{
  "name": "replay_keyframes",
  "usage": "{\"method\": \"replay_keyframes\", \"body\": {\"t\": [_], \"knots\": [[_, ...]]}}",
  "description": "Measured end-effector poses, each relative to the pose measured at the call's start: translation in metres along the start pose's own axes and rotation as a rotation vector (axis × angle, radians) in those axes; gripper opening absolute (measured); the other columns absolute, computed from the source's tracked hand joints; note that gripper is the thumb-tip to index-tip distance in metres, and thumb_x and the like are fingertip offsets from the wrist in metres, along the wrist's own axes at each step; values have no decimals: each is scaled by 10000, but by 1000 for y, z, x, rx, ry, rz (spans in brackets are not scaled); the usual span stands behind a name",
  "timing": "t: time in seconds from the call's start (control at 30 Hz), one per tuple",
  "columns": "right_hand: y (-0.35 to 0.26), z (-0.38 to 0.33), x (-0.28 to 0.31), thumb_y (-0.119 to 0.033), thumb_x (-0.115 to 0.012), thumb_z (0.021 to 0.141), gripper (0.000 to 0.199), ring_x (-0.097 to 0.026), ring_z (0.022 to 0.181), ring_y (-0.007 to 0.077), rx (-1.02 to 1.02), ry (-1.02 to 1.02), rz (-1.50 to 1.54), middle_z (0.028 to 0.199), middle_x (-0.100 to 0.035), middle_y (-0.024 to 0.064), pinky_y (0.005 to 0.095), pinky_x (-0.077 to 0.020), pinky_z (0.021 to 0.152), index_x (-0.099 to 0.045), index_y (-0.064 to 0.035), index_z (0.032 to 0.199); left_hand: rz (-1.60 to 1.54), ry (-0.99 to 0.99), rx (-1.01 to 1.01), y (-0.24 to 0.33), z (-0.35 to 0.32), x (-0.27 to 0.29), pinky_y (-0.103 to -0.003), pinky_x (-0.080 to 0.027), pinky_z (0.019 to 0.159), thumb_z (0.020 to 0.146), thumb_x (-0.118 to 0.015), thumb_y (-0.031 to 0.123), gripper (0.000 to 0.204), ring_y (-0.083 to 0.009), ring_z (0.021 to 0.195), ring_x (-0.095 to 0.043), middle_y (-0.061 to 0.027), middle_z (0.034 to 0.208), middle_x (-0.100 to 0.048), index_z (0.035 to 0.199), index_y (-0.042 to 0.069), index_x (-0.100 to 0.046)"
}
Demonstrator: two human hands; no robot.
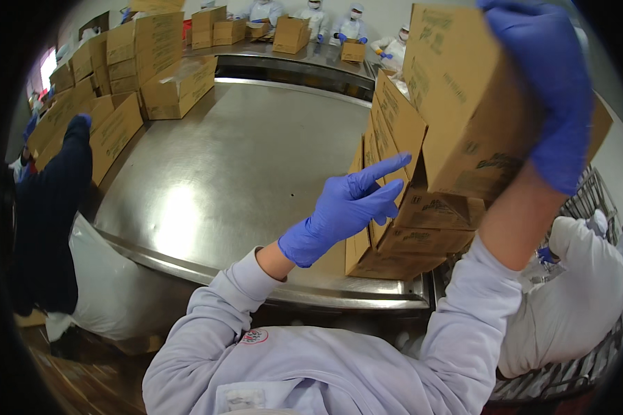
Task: The person assembles flat-packed cardboard boxes by folding and tucking the flaps into place. They repeatedly pick up flat boxes, fold them into shape, and stack the assembled boxes on a metal table.
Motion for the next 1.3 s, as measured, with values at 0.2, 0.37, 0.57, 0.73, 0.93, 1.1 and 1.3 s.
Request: {"method": "replay_keyframes", "body": {"t": [0.2, 0.37, 0.57, 0.73, 0.93, 1.1, 1.3], "knots": [[166, -2, -49, -191, -591, 786, 297, -618, 838, 116, -139, -165, -132, 907, -698, 59, 271, -472, 802, -682, -25, 1015, 251, -66, -66, -13, 19, -44, -189, -486, 554, 917, -563, 227, 395, -44, 565, -580, -23, 664, -640, 1310, 215, -518], [74, -19, -69, -290, -601, 740, 338, -658, 786, 196, -311, -145, -318, 849, -700, 81, 325, -494, 793, -700, -127, 1018, 343, -294, 22, -21, 9, -52, -208, -504, 559, 922, -551, 224, 327, -64, 566, -596, -30, 666, -645, 1245, 189, -580], [84, -11, -66, -445, -637, 782, 421, -648, 910, 169, -152, -308, -74, 977, -695, 64, 313, -470, 868, -691, -128, 1052, 226, -193, 295, -10, 7, 26, -212, -495, 533, 924, -549, 258, 299, -77, 548, -596, -37, 674, -650, 1168, 105, -630], [68, -2, -67, -491, -643, 816, 517, -618, 924, 112, -116, -463, 148, 947, -682, 75, 270, -470, 833, -659, -64, 1107, 645, 119, 292, 49, 19, 109, -218, -470, 521, 912, -565, 324, 338, -87, 532, -588, -67, 673, -654, 1098, 55, -650], [-107, -68, -117, -214, -709, 777, 143, -611, 661, 164, 216, -213, 1281, 750, -646, 53, 313, -492, 635, -683, -77, 812, 1519, 510, -200, 126, 37, 192, -400, -507, 641, 842, -536, 320, 300, -274, 717, -641, -157, 776, -659, 950, 77, -677], [-273, -184, -167, -395, -574, 828, 418, -572, 553, 340, 688, -572, 648, 600, -571, 167, 418, -457, 531, -590, -39, 610, 2021, 702, -189, 171, 19, 242, -461, -507, 702, 798, -514, 263, 239, -368, 761, -621, -182, 814, -648, 825, 76, -660], [-290, -244, -135, -229, -595, 801, 276, -530, 543, 319, 1222, -797, 1284, 570, -503, 126, 412, -432, 533, -525, -51, 602, 380, 1187, 3, 164, -120, 336, -346, -526, 539, 879, -459, 195, 260, -242, 605, -656, -138, 824, -686, 878, 41, -668]]}}
Point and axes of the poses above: each hand's wrist, its own z-axis towards the middle knuckle, its own x-axis out of the back of the hand, y = z × x, the point moved 6 cm from there along z, towards the middle knuckle
